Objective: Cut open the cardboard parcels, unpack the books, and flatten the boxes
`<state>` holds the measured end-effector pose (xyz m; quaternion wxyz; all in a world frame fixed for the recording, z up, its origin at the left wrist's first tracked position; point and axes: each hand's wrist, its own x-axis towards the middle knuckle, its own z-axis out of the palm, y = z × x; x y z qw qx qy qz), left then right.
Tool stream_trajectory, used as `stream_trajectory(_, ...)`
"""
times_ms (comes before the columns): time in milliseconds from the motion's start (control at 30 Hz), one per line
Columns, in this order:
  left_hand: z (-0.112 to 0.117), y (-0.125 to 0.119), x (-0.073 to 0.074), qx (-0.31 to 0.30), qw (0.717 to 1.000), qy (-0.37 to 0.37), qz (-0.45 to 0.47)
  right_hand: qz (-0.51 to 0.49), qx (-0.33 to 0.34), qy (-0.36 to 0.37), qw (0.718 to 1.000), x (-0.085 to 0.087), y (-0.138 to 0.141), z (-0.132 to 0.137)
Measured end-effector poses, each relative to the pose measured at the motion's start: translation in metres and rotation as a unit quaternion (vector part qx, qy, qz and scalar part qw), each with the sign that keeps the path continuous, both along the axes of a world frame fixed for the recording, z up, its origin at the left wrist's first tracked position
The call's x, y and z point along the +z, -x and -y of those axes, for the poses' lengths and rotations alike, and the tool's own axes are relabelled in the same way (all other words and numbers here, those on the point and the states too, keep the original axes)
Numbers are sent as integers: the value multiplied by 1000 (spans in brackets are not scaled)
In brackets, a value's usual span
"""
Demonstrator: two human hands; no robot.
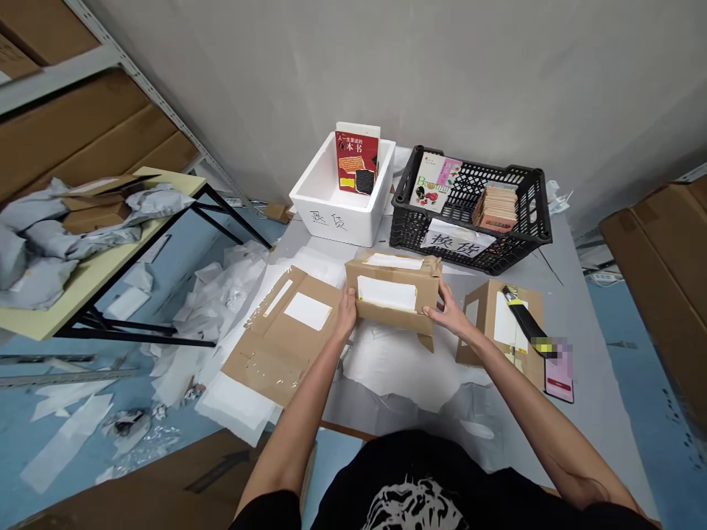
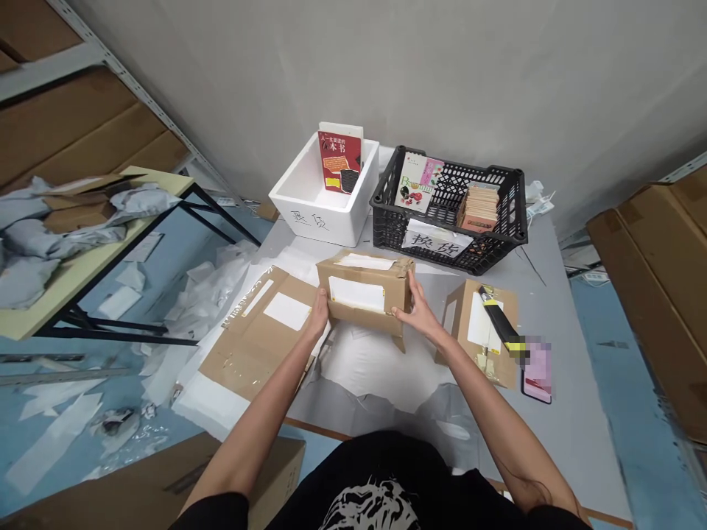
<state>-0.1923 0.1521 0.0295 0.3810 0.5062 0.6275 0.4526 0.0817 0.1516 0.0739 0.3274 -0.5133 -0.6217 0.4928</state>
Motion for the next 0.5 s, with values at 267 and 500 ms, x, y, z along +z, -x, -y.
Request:
stream_trajectory(267,-14,6,0,-53,991,-95,-72,96,28,-113,989,16,-21,0)
stream_trajectory(500,-15,5,3,-71,980,-137,-122,40,-8,-68,997,15,-21,4)
